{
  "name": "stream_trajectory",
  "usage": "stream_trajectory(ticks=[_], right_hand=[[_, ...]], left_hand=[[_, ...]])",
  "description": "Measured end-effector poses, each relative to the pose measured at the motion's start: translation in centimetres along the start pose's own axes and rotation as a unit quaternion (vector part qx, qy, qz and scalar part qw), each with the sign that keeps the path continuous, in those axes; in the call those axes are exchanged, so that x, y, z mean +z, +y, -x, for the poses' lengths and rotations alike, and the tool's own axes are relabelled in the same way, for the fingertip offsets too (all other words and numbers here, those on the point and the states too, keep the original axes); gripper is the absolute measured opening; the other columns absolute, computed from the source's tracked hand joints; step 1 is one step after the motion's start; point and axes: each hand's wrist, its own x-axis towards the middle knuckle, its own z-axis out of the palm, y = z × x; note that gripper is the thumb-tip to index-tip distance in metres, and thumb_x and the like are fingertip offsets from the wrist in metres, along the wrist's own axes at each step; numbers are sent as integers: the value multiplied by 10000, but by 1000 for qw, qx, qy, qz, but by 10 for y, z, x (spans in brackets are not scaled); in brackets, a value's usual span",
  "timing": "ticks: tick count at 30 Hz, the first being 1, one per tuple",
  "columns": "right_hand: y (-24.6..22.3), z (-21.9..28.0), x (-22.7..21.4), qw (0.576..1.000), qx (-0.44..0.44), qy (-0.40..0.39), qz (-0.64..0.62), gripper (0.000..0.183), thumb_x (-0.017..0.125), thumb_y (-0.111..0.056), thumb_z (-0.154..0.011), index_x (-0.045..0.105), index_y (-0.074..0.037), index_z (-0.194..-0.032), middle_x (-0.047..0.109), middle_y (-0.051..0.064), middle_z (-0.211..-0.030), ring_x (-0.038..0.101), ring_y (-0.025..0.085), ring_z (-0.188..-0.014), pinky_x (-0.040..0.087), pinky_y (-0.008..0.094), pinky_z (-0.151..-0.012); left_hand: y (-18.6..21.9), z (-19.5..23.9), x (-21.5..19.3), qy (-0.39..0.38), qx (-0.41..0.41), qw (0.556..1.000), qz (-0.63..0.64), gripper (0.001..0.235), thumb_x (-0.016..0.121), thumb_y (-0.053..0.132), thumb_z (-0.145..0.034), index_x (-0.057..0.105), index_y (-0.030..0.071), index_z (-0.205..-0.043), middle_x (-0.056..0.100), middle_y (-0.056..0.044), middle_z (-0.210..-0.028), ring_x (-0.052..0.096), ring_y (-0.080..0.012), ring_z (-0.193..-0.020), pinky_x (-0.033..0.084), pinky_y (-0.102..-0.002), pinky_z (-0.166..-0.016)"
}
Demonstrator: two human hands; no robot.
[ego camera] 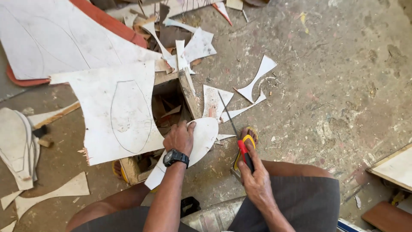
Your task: Using a utility knife to cut a curved shape out of a white sheet of material following a drawn outline.
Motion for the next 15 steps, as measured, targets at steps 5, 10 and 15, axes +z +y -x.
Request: stream_trajectory(ticks=[5,10,15], right_hand=[[27,-16,22,999,-20,-17,45,637,567,-374,-937,456,-201,-1540,545,62,-1547,507,217,-1408,408,360,-1111],[23,-18,34,998,-6,-38,56,649,540,-439,-946,452,-228,-1553,604,72,-1487,569,225,-1344,458,366,-1024],[25,-17,42,997,-36,-34,54,622,550,-368,-960,448,-199,-1550,536,94,-1549,509,237,-1403,420,359,-1087]], left_hand=[[-42,-10,38,67,25,997,-11,429,487,486,-1040,678,131,-1186,663,-180,-1074,660,-399,-908,546,-522,-620],[-38,-3,43,142,75,986,-54,459,623,320,-978,596,122,-1391,605,-161,-1144,571,-374,-1037,505,-526,-793],[0,-14,54,99,87,991,20,434,514,276,-1018,526,65,-1397,563,-206,-1407,526,-383,-1299,466,-545,-1055]])
